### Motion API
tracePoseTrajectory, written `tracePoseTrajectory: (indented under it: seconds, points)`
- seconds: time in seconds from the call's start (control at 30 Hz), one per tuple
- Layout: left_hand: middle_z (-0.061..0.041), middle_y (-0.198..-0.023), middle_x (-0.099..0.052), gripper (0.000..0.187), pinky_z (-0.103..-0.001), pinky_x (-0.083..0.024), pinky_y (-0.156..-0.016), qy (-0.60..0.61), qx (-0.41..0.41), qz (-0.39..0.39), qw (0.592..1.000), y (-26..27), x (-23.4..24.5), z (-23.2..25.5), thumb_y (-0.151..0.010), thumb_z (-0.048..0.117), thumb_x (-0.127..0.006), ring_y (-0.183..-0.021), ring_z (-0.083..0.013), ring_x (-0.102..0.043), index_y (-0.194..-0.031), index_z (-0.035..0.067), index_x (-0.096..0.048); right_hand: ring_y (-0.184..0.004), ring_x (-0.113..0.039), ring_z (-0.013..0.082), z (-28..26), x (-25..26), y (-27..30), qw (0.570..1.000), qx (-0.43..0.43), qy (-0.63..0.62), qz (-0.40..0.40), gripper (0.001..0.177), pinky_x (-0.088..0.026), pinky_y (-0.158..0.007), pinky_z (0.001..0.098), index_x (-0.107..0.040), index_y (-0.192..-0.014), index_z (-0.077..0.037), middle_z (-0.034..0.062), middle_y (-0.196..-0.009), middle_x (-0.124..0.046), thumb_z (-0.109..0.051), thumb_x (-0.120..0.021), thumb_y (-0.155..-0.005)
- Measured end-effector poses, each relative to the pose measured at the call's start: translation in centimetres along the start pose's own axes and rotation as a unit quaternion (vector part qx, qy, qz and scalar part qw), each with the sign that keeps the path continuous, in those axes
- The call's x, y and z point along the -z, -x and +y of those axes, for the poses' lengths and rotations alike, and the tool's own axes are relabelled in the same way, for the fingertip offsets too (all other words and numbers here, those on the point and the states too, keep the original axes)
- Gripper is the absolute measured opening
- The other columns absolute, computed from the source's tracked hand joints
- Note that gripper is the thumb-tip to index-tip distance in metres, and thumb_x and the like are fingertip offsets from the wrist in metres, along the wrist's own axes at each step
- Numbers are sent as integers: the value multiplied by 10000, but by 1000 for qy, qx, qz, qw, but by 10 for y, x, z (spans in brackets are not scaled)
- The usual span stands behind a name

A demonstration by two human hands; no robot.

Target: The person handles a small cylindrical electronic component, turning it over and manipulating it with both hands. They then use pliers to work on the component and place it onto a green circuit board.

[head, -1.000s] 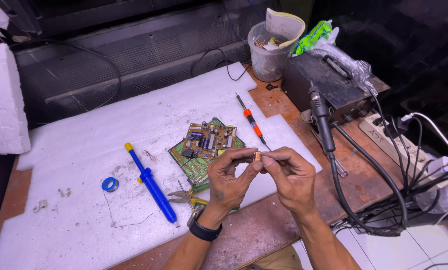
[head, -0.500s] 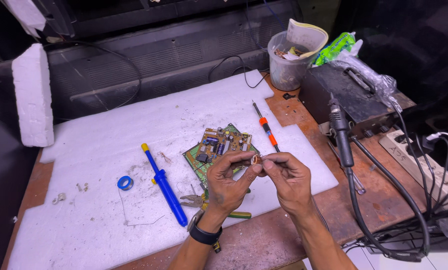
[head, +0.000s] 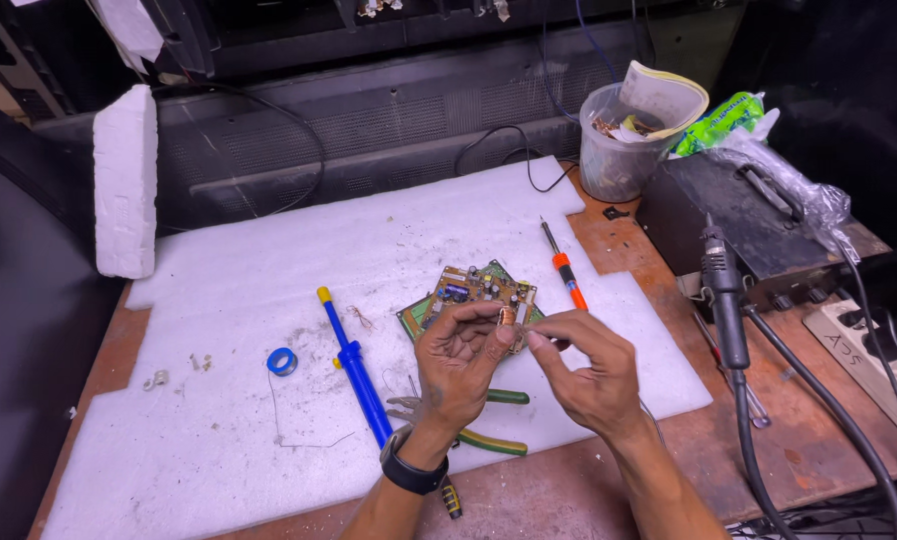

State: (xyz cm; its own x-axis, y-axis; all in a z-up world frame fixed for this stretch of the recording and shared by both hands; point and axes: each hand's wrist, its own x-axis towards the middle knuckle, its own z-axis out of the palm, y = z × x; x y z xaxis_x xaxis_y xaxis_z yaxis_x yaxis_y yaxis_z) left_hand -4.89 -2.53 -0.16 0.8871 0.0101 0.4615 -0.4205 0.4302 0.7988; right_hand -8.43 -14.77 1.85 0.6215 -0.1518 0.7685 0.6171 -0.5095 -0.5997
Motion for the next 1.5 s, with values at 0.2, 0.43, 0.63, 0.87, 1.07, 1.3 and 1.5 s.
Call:
tracePoseTrajectory:
  seconds: [0.2, 0.43, 0.63, 0.87, 1.07, 1.3, 1.5]
  points:
    - [-195, -807, -652, 255, -207, -557, -577, -33, -53, 6, 998, -9, 14, -1, -683, 19, -739, -692, -147, -644, -875, -96, -617, -546, -532, 116, 1, -13, -8, 994, -67, -81, -33, 54, -467, -533, 268, -687, -758, -65, 67, -598, -621, -103, -650, -770]
    - [-139, -799, -653, 260, -189, -562, -607, -15, -86, 53, 995, -18, 20, 25, -673, 25, -743, -706, -136, -648, -875, -82, -617, -549, -489, 96, -12, -35, -22, 991, -24, -130, -33, 70, -449, -524, 250, -676, -771, -34, 74, -594, -591, -80, -627, -791]
    - [-92, -911, -620, 204, -231, -527, -710, -103, -121, -23, 987, -23, 33, 44, -769, 140, -664, -820, -157, -611, -938, 49, -592, -560, -514, 119, 7, -47, -19, 944, -204, -235, -108, 131, -444, -524, 208, -641, -822, 25, 103, -683, -649, -90, -584, -799]
    - [-92, -905, -637, 209, -224, -532, -733, -126, -113, -43, 985, -27, 39, 46, -766, 132, -667, -820, -147, -625, -939, 39, -597, -580, -530, 157, 10, -52, -21, 917, -267, -287, -70, 182, -424, -518, 225, -615, -874, 47, 129, -677, -614, -122, -581, -813]
    - [-103, -885, -635, 207, -222, -536, -719, -85, -92, -20, 992, -23, 31, 38, -754, 103, -674, -800, -145, -625, -932, 29, -599, -587, -484, 105, -2, -57, -16, 949, -207, -236, -37, 143, -421, -566, 202, -594, -857, 12, 86, -706, -613, -128, -576, -833]
    - [-127, -953, -624, 230, -241, -567, -763, -99, -117, -42, 987, -29, 43, 37, -759, 106, -671, -866, -199, -636, -967, 33, -602, -778, -635, 173, -17, -51, -26, 993, 7, -42, -114, 180, -526, -683, 241, -642, -951, -21, 117, -860, -668, -70, -613, -780]
    - [-144, -761, -664, 217, -258, -556, -603, -122, -160, 10, 979, -33, 36, 44, -664, 57, -762, -704, -189, -661, -848, -18, -673, -827, -598, 249, -19, -44, -43, 991, -19, -93, -91, 245, -506, -669, 362, -651, -990, -30, 160, -884, -646, -92, -614, -756]
